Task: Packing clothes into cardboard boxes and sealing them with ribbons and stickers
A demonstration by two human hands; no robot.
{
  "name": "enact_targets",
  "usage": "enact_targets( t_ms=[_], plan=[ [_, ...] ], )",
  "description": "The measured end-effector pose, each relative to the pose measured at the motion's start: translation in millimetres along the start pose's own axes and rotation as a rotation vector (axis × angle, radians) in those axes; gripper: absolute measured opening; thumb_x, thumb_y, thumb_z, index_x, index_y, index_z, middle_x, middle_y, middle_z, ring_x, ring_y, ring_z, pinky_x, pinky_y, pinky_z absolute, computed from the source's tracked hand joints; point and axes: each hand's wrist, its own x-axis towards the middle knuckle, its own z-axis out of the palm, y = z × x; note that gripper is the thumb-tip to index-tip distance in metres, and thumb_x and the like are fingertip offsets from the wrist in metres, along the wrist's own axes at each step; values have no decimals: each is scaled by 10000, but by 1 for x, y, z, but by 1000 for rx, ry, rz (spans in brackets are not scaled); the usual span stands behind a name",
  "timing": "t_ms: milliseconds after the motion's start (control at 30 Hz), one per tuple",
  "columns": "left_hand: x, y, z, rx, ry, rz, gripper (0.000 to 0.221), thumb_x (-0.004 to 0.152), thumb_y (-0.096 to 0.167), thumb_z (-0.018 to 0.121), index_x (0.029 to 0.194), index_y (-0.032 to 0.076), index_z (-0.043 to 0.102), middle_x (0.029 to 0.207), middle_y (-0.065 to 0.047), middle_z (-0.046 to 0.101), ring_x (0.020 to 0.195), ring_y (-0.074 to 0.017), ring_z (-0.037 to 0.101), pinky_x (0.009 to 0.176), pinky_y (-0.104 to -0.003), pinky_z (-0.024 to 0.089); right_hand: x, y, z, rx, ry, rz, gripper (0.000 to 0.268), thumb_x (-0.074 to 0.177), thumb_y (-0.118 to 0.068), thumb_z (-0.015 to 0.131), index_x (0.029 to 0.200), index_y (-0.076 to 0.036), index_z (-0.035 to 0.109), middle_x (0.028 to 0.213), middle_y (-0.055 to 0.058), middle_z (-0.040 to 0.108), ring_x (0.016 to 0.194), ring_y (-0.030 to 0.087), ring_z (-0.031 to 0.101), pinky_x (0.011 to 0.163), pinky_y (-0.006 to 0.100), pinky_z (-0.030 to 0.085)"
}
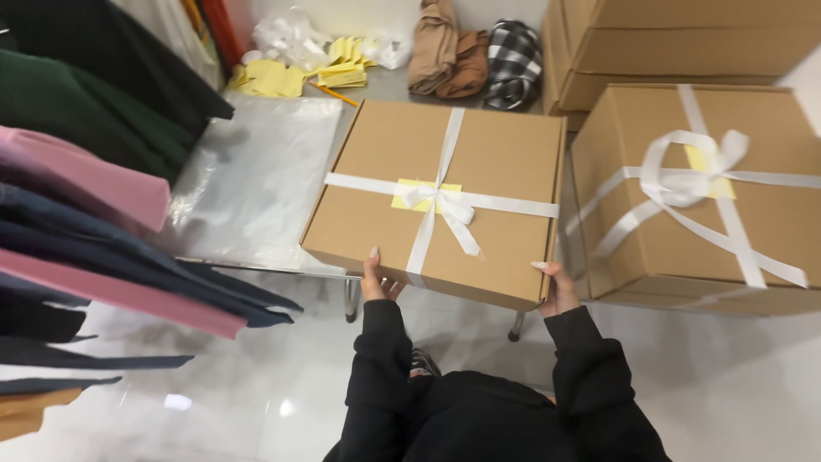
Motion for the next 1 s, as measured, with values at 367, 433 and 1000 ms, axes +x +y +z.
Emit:
enact_targets(
  t_ms=[367, 433, 1000],
  plan=[
    [105, -6, -33, -20, 151, -23, 1230, 656, 460, 930, 1509, -22, 187, 1400, -354, 317, 1271, -565, 459, 970, -695, 478, 49, 4, 62, -94, 95, 165, 595, 820, -360, 682, 1314, -63, 540, 1224, 116, 569, 1084, 278, 584, 942, 481, 493],
    [119, -5, -24, -12, 159, -43, 1243, 655, 441, 926, 1506, -47, 163, 1406, -377, 286, 1294, -585, 430, 971, -711, 473, 56, -6, 76, -78, 107, 165, 569, 818, -341, 678, 1299, -66, 550, 1200, 107, 580, 1065, 269, 595, 926, 463, 506],
    [209, 64, 4, 1104, -332, -312, 1015, 783, 891, 599, 1103, -64, 721, 893, -228, 773, 721, -338, 768, 659, -434, 649, 201, -6, 30, -82, 347, 117, 654, 805, -452, 776, 1350, -148, 581, 1327, 71, 614, 1186, 264, 618, 999, 436, 497]
  ],
)
